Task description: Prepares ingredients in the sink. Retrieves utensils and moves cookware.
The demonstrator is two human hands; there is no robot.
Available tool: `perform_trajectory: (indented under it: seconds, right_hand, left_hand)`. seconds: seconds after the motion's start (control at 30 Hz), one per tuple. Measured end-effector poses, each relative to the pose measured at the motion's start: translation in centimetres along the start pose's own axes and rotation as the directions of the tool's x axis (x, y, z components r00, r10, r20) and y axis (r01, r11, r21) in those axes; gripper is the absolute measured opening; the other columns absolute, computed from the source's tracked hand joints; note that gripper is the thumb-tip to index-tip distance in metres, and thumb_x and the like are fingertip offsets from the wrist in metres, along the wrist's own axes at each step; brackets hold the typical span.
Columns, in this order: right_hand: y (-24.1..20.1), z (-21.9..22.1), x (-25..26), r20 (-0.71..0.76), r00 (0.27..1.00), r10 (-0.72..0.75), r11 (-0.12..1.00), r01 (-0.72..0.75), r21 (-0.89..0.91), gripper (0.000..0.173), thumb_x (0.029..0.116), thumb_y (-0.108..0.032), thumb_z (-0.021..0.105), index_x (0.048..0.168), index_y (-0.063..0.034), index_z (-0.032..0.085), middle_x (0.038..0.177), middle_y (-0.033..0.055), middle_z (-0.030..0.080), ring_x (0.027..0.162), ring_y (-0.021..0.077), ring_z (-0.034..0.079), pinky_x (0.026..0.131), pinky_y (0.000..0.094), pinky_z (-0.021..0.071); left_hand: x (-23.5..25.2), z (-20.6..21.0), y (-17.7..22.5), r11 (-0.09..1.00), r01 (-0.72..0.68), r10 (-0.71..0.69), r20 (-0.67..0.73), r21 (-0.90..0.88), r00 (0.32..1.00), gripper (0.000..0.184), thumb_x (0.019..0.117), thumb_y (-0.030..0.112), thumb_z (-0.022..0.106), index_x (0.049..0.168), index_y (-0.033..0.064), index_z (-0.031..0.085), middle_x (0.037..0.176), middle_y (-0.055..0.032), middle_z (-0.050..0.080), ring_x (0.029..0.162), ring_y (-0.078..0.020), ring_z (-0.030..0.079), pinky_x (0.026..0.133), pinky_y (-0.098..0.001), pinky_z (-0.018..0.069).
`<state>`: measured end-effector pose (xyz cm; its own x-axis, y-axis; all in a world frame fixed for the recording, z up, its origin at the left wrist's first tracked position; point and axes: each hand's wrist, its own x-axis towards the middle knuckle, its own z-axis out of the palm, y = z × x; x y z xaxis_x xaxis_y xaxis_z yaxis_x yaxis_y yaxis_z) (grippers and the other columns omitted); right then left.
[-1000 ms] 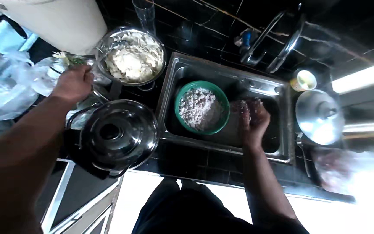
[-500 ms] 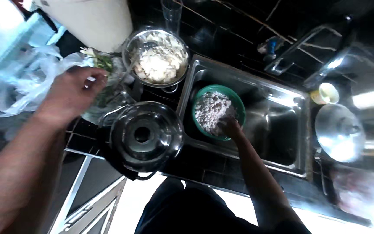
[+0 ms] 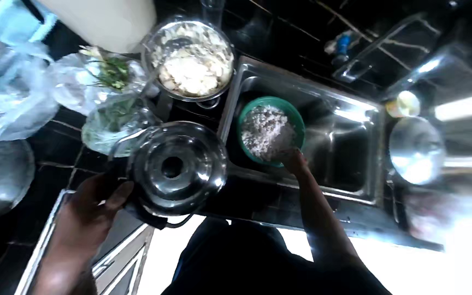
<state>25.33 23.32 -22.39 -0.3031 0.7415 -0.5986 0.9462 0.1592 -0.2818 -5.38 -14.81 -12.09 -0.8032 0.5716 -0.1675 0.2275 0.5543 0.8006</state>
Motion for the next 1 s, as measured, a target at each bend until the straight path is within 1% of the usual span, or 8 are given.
perform_trajectory:
  seconds: [0.13, 0.23, 0.33, 0.5, 0.77, 0.87, 0.93, 1.0]
  right_hand:
    - [2.3, -0.6, 1.3, -0.028, 0.999, -0.022, 1.0, 0.022, 0.017, 0.039, 0.0987, -0.026, 0.067, 0.135, -0.0117, 0.066, 0.145, 0.0193, 0.056, 0.137, 0.0413, 0.049, 0.11, 0.0723, 0.0328]
    - [4.4, -0.9, 2.2, -0.027, 0.999, -0.035, 0.998, 0.037, 0.048, 0.038, 0.0992, -0.028, 0.067, 0.134, -0.0141, 0.066, 0.144, 0.0181, 0.057, 0.135, 0.0414, 0.051, 0.107, 0.0717, 0.0357]
    - [6.1, -1.5, 2.9, -0.022, 0.998, -0.062, 0.995, 0.064, 0.073, 0.038, 0.1008, -0.031, 0.064, 0.134, -0.0116, 0.066, 0.143, 0.0199, 0.057, 0.134, 0.0415, 0.052, 0.107, 0.0721, 0.0359]
    - [9.4, -2.8, 2.5, -0.042, 0.989, -0.14, 0.978, 0.145, 0.147, 0.039, 0.102, -0.035, 0.061, 0.13, -0.0094, 0.068, 0.136, 0.0198, 0.062, 0.128, 0.0382, 0.058, 0.107, 0.0622, 0.0448]
    - [13.2, -7.7, -0.8, -0.053, 0.981, -0.187, 0.927, 0.194, 0.322, 0.036, 0.103, -0.025, 0.063, 0.132, -0.0039, 0.065, 0.132, 0.0185, 0.065, 0.121, 0.0288, 0.063, 0.105, 0.0473, 0.0499]
    - [14.1, -10.3, -2.2, -0.092, 0.899, -0.428, 0.579, 0.351, 0.736, 0.035, 0.1035, -0.02, 0.055, 0.132, -0.0008, 0.061, 0.121, 0.011, 0.07, 0.103, 0.0171, 0.07, 0.089, 0.0335, 0.0604]
    - [13.7, -11.7, -1.8, -0.189, 0.746, -0.638, 0.149, 0.36, 0.921, 0.036, 0.0988, -0.039, 0.063, 0.119, -0.0096, 0.069, 0.108, 0.008, 0.074, 0.093, 0.0199, 0.073, 0.083, 0.0361, 0.063]
    - [11.6, -12.0, 1.0, -0.28, 0.515, -0.81, -0.16, 0.265, 0.951, 0.025, 0.0981, -0.041, 0.063, 0.109, -0.0238, 0.077, 0.098, -0.0057, 0.075, 0.085, 0.0079, 0.072, 0.075, 0.0253, 0.0617]
  left_hand:
    - [-1.2, 1.2, 2.1, 0.843, -0.003, -0.023, -0.043, -0.538, 0.999, 0.027, 0.1028, 0.02, 0.056, 0.128, 0.0095, 0.056, 0.096, 0.0034, 0.07, 0.078, -0.0072, 0.069, 0.071, -0.0256, 0.0614]
    - [-2.7, 2.1, 6.2, 0.588, 0.107, -0.015, 0.122, -0.802, 0.992, 0.023, 0.108, 0.028, 0.045, 0.124, 0.0203, 0.06, 0.092, 0.0007, 0.071, 0.075, -0.0143, 0.071, 0.068, -0.0308, 0.0628]
    - [-3.1, 3.4, 8.5, 0.518, 0.106, -0.001, 0.123, -0.849, 0.992, 0.025, 0.1091, 0.031, 0.043, 0.119, 0.0231, 0.064, 0.083, 0.0062, 0.068, 0.063, -0.0061, 0.065, 0.058, -0.0225, 0.059]
    - [-2.5, 6.6, 15.0, 0.7, 0.054, -0.058, 0.019, -0.712, 0.998, 0.015, 0.1062, 0.029, 0.052, 0.096, 0.026, 0.062, 0.065, 0.0101, 0.054, 0.044, 0.0, 0.043, 0.04, -0.0159, 0.0425]
    - [-5.8, 8.0, 18.9, 0.742, 0.115, -0.148, 0.006, -0.66, 0.989, 0.013, 0.1064, 0.02, 0.049, 0.108, 0.0158, 0.062, 0.067, 0.0041, 0.05, 0.042, -0.0014, 0.04, 0.037, -0.015, 0.0384]
    - [-8.2, 7.3, 19.8, 0.713, 0.098, -0.154, -0.019, -0.694, 0.988, 0.014, 0.1053, 0.019, 0.049, 0.11, 0.0155, 0.061, 0.067, 0.0036, 0.051, 0.042, -0.001, 0.04, 0.036, -0.0143, 0.0383]
    - [-10.6, 7.0, 20.6, 0.708, 0.066, -0.128, -0.036, -0.703, 0.991, 0.014, 0.1024, 0.017, 0.049, 0.108, 0.0153, 0.062, 0.065, 0.0032, 0.051, 0.041, -0.0009, 0.04, 0.036, -0.0147, 0.0384]
    - [-13.2, 6.5, 21.1, 0.689, 0.032, -0.08, -0.031, -0.724, 0.996, 0.015, 0.1001, 0.014, 0.05, 0.11, 0.015, 0.061, 0.063, 0.003, 0.05, 0.041, -0.0012, 0.04, 0.036, -0.0154, 0.038]
